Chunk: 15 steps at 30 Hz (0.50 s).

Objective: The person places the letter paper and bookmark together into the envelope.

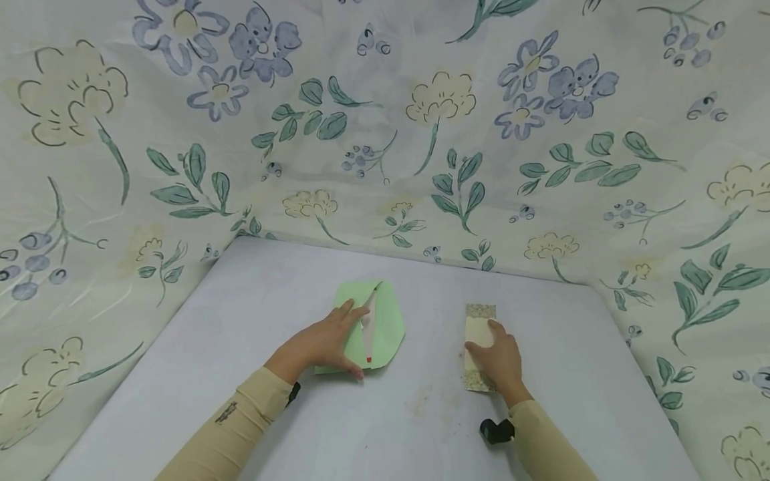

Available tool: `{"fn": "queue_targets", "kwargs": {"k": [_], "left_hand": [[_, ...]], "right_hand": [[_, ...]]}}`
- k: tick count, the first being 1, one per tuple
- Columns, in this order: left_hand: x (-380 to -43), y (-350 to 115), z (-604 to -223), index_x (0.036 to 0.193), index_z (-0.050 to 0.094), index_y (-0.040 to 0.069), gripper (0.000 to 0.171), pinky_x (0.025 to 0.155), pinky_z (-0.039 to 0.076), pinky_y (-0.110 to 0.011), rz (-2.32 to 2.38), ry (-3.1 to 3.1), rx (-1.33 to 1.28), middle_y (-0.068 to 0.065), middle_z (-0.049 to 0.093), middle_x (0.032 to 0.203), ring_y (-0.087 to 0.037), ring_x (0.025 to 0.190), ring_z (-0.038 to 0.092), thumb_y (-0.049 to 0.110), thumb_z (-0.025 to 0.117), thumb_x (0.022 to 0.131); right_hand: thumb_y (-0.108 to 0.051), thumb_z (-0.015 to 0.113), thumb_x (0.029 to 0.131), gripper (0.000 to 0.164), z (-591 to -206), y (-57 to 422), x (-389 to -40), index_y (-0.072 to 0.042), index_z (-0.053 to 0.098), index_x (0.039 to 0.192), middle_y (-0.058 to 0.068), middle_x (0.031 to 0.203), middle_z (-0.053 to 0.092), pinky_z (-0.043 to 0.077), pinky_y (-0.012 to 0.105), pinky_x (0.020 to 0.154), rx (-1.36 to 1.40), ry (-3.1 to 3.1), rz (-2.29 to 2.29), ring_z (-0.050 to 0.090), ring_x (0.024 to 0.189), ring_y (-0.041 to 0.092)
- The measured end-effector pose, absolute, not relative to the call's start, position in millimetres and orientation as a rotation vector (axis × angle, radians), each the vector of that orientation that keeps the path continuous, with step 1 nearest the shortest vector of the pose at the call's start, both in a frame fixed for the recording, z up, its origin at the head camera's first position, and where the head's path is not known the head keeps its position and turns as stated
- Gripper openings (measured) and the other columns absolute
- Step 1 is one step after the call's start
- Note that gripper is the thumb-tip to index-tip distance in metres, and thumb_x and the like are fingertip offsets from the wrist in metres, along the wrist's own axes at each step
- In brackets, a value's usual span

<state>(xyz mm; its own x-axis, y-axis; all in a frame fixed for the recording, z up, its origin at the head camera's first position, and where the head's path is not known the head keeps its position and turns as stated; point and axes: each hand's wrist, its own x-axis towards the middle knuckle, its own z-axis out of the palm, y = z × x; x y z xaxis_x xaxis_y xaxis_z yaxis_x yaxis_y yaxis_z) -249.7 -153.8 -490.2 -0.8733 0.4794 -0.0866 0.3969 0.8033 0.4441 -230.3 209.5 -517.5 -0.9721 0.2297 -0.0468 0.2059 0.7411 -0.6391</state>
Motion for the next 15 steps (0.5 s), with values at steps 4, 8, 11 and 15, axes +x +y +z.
{"fn": "queue_targets", "kwargs": {"k": [4, 8, 11, 15], "left_hand": [[-249.9, -154.2, -490.5, 0.157, 0.031, 0.016, 0.127, 0.104, 0.044, -0.062, 0.622, 2.803, 0.701, -0.028, 0.019, 0.164, -0.051, 0.145, 0.031, 0.061, 0.094, 0.057], [-249.7, -154.3, -491.1, 0.157, 0.031, 0.016, 0.127, 0.103, 0.044, -0.062, 0.626, 2.801, 0.706, -0.028, 0.019, 0.164, -0.051, 0.145, 0.031, 0.062, 0.094, 0.057], [-249.6, -154.4, -490.9, 0.158, 0.031, 0.017, 0.127, 0.104, 0.043, -0.062, 0.621, 2.797, 0.701, -0.027, 0.018, 0.164, -0.05, 0.146, 0.03, 0.062, 0.094, 0.057], [-249.9, -154.7, -490.6, 0.157, 0.03, 0.016, 0.126, 0.103, 0.044, -0.062, 0.615, 2.801, 0.713, -0.028, 0.019, 0.164, -0.051, 0.145, 0.031, 0.062, 0.093, 0.058]], "right_hand": [[-0.028, 0.07, 0.095, 0.072, -517.9, 211.6, -230.0, 0.003, 0.039, 0.152, 0.034, 0.148, 0.044, 0.038, 0.061, 0.108, -0.357, -2.877, 1.098, 0.043, 0.134, 0.052], [-0.025, 0.066, 0.098, 0.064, -517.4, 214.2, -229.2, 0.001, 0.041, 0.151, 0.032, 0.149, 0.045, 0.038, 0.06, 0.109, -0.379, -2.855, 1.116, 0.042, 0.137, 0.05], [-0.021, 0.063, 0.1, 0.056, -517.6, 216.8, -228.5, 0.0, 0.046, 0.149, 0.031, 0.139, 0.055, 0.046, 0.058, 0.099, -0.387, -2.834, 1.107, 0.055, 0.124, 0.047], [-0.017, 0.063, 0.1, 0.047, -518.5, 219.2, -227.8, 0.001, 0.054, 0.143, 0.028, 0.118, 0.065, 0.051, 0.048, 0.078, -0.369, -2.792, 1.089, 0.064, 0.092, 0.036]]}}
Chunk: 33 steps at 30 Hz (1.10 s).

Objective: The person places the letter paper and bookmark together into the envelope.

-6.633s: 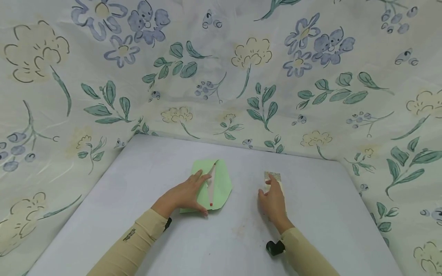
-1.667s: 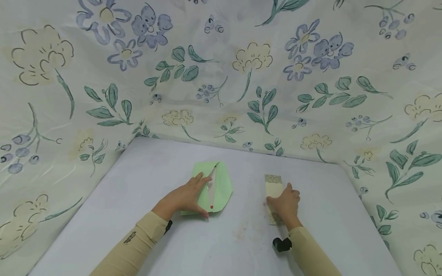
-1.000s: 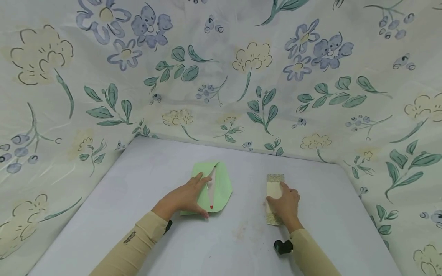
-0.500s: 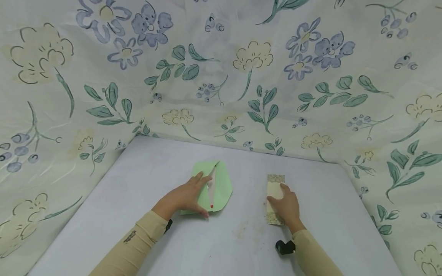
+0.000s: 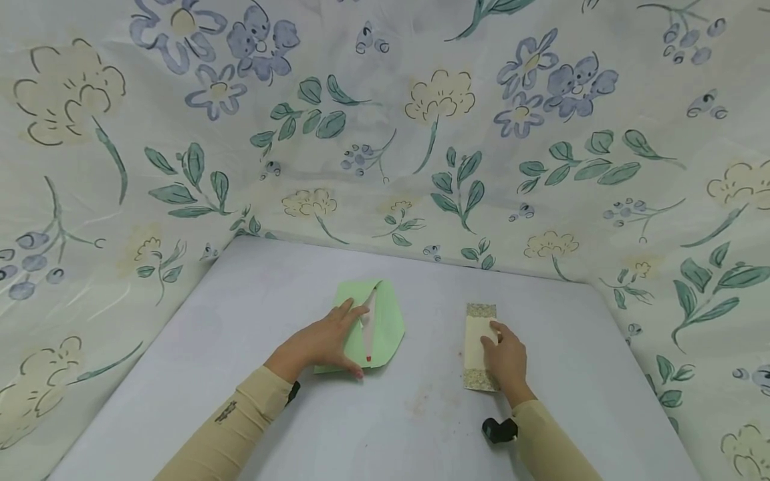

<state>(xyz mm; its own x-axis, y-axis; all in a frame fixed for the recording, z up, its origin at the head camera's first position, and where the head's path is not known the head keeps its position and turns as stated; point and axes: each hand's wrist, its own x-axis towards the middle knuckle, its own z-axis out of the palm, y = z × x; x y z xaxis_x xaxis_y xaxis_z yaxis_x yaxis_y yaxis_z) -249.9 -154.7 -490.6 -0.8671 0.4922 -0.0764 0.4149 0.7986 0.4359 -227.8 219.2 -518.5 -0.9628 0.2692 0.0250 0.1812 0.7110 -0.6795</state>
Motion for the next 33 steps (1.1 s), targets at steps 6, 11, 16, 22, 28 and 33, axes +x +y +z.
{"fn": "queue_targets", "kwargs": {"k": [6, 11, 16, 22, 28, 33], "left_hand": [[-249.4, -154.7, -490.1, 0.157, 0.031, 0.016, 0.126, 0.104, 0.044, -0.062, 0.63, 2.794, 0.715, -0.028, 0.019, 0.164, -0.05, 0.145, 0.031, 0.062, 0.093, 0.058], [-249.0, -154.8, -490.5, 0.157, 0.031, 0.016, 0.126, 0.104, 0.044, -0.061, 0.634, 2.793, 0.713, -0.028, 0.019, 0.164, -0.049, 0.145, 0.031, 0.061, 0.094, 0.058], [-248.7, -154.3, -489.4, 0.157, 0.031, 0.016, 0.126, 0.103, 0.044, -0.062, 0.634, 2.793, 0.705, -0.027, 0.019, 0.164, -0.05, 0.145, 0.031, 0.061, 0.094, 0.057], [-249.4, -154.6, -488.6, 0.157, 0.031, 0.015, 0.126, 0.103, 0.044, -0.062, 0.637, 2.795, 0.708, -0.027, 0.02, 0.164, -0.05, 0.145, 0.032, 0.061, 0.094, 0.057], [-249.7, -155.1, -489.6, 0.157, 0.031, 0.015, 0.127, 0.103, 0.044, -0.063, 0.634, 2.798, 0.713, -0.028, 0.019, 0.164, -0.051, 0.144, 0.031, 0.062, 0.094, 0.057], [-249.4, -154.8, -490.4, 0.157, 0.032, 0.016, 0.127, 0.103, 0.044, -0.062, 0.628, 2.801, 0.714, -0.028, 0.02, 0.164, -0.051, 0.144, 0.032, 0.062, 0.094, 0.057]], "right_hand": [[-0.015, 0.063, 0.1, 0.041, -517.3, 218.0, -227.3, 0.001, 0.059, 0.138, 0.027, 0.113, 0.067, 0.051, 0.044, 0.072, -0.355, -2.748, 1.1, 0.064, 0.084, 0.031], [-0.014, 0.06, 0.101, 0.042, -516.7, 216.8, -226.1, 0.001, 0.057, 0.14, 0.029, 0.119, 0.065, 0.05, 0.05, 0.079, -0.362, -2.732, 1.117, 0.063, 0.093, 0.036], [-0.014, 0.059, 0.102, 0.042, -517.5, 216.9, -225.3, 0.002, 0.055, 0.141, 0.03, 0.119, 0.064, 0.05, 0.05, 0.077, -0.344, -2.711, 1.134, 0.063, 0.09, 0.036], [-0.014, 0.057, 0.103, 0.043, -516.7, 216.5, -225.3, 0.002, 0.053, 0.143, 0.032, 0.131, 0.059, 0.049, 0.058, 0.09, -0.326, -2.686, 1.18, 0.06, 0.114, 0.047], [-0.015, 0.057, 0.103, 0.044, -517.6, 214.5, -226.1, 0.001, 0.052, 0.143, 0.031, 0.133, 0.059, 0.048, 0.059, 0.093, -0.33, -2.659, 1.203, 0.058, 0.117, 0.046], [-0.015, 0.057, 0.103, 0.044, -518.1, 212.1, -226.7, 0.0, 0.051, 0.145, 0.028, 0.137, 0.057, 0.047, 0.058, 0.095, -0.35, -2.651, 1.22, 0.057, 0.12, 0.045]]}}
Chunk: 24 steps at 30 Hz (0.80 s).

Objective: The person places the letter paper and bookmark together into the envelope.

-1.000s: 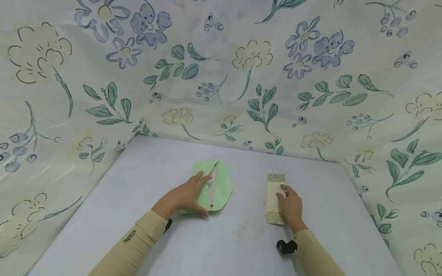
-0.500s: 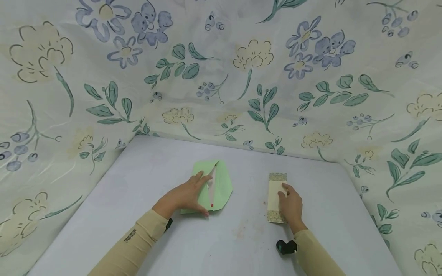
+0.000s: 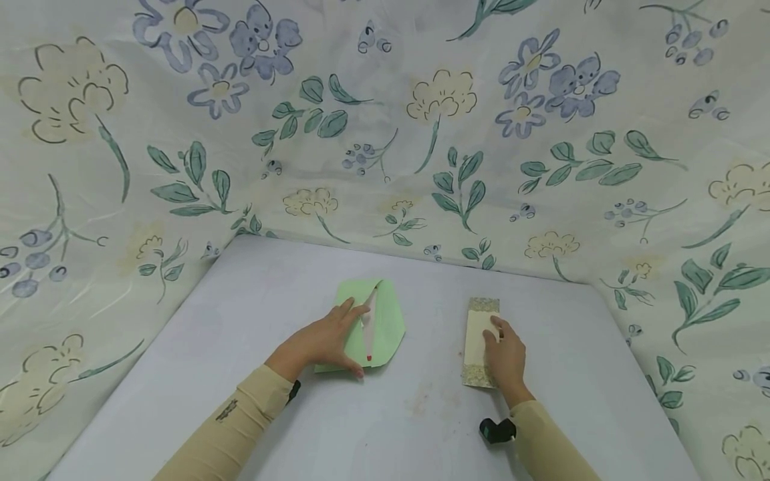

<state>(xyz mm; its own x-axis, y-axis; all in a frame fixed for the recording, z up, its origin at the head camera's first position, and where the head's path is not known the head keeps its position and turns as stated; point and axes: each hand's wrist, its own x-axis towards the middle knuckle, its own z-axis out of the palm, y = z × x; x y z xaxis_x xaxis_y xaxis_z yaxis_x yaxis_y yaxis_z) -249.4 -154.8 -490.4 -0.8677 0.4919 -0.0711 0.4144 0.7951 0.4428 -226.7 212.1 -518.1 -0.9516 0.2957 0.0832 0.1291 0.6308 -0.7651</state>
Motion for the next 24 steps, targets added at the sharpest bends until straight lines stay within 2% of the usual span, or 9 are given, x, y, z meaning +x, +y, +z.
{"fn": "queue_targets", "kwargs": {"k": [15, 24], "left_hand": [[-249.6, -154.4, -490.3, 0.157, 0.031, 0.015, 0.127, 0.103, 0.044, -0.062, 0.61, 2.796, 0.706, -0.028, 0.019, 0.164, -0.05, 0.145, 0.031, 0.062, 0.094, 0.057], [-250.6, -153.0, -490.5, 0.157, 0.031, 0.016, 0.126, 0.105, 0.043, -0.06, 0.613, 2.795, 0.727, -0.028, 0.019, 0.164, -0.046, 0.147, 0.03, 0.061, 0.094, 0.058]], "right_hand": [[-0.016, 0.057, 0.104, 0.044, -515.8, 203.8, -227.6, -0.003, 0.051, 0.146, 0.025, 0.138, 0.058, 0.048, 0.054, 0.093, -0.342, -2.64, 1.237, 0.058, 0.118, 0.041], [-0.015, 0.057, 0.103, 0.043, -516.9, 202.9, -227.8, -0.001, 0.054, 0.143, 0.026, 0.126, 0.063, 0.049, 0.047, 0.079, -0.315, -2.613, 1.219, 0.06, 0.102, 0.036]]}}
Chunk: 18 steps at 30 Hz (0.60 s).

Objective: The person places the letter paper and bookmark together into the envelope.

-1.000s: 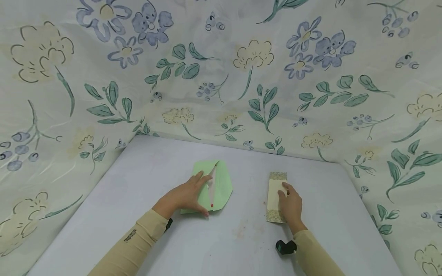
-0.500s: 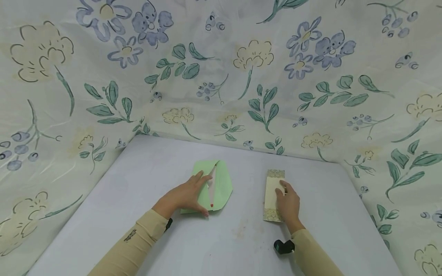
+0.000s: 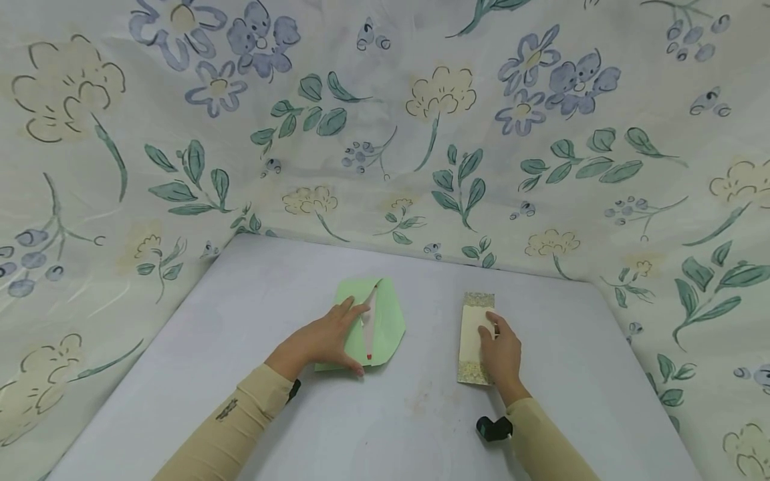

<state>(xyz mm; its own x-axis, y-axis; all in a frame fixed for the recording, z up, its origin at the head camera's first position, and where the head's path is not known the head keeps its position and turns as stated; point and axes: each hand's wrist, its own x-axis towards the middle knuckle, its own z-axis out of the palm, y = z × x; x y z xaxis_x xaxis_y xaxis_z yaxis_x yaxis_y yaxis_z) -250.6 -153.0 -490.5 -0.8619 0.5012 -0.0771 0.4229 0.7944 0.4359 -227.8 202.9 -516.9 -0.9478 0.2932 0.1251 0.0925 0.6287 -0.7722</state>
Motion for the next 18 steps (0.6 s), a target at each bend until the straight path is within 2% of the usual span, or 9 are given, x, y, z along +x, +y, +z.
{"fn": "queue_targets", "kwargs": {"k": [10, 18], "left_hand": [[-250.0, -153.3, -490.9, 0.158, 0.031, 0.016, 0.126, 0.106, 0.043, -0.059, 0.604, 2.797, 0.722, -0.028, 0.019, 0.164, -0.046, 0.147, 0.03, 0.062, 0.093, 0.058], [-250.3, -153.1, -490.9, 0.158, 0.03, 0.016, 0.126, 0.105, 0.043, -0.06, 0.602, 2.8, 0.722, -0.027, 0.018, 0.164, -0.046, 0.147, 0.03, 0.062, 0.093, 0.058]], "right_hand": [[-0.015, 0.058, 0.103, 0.043, -519.8, 200.9, -231.3, -0.003, 0.054, 0.144, 0.025, 0.133, 0.061, 0.049, 0.053, 0.089, -0.298, -2.596, 1.25, 0.059, 0.114, 0.039], [-0.015, 0.06, 0.103, 0.042, -519.0, 195.2, -231.9, -0.003, 0.055, 0.143, 0.022, 0.127, 0.064, 0.049, 0.05, 0.085, -0.274, -2.582, 1.248, 0.06, 0.108, 0.036]]}}
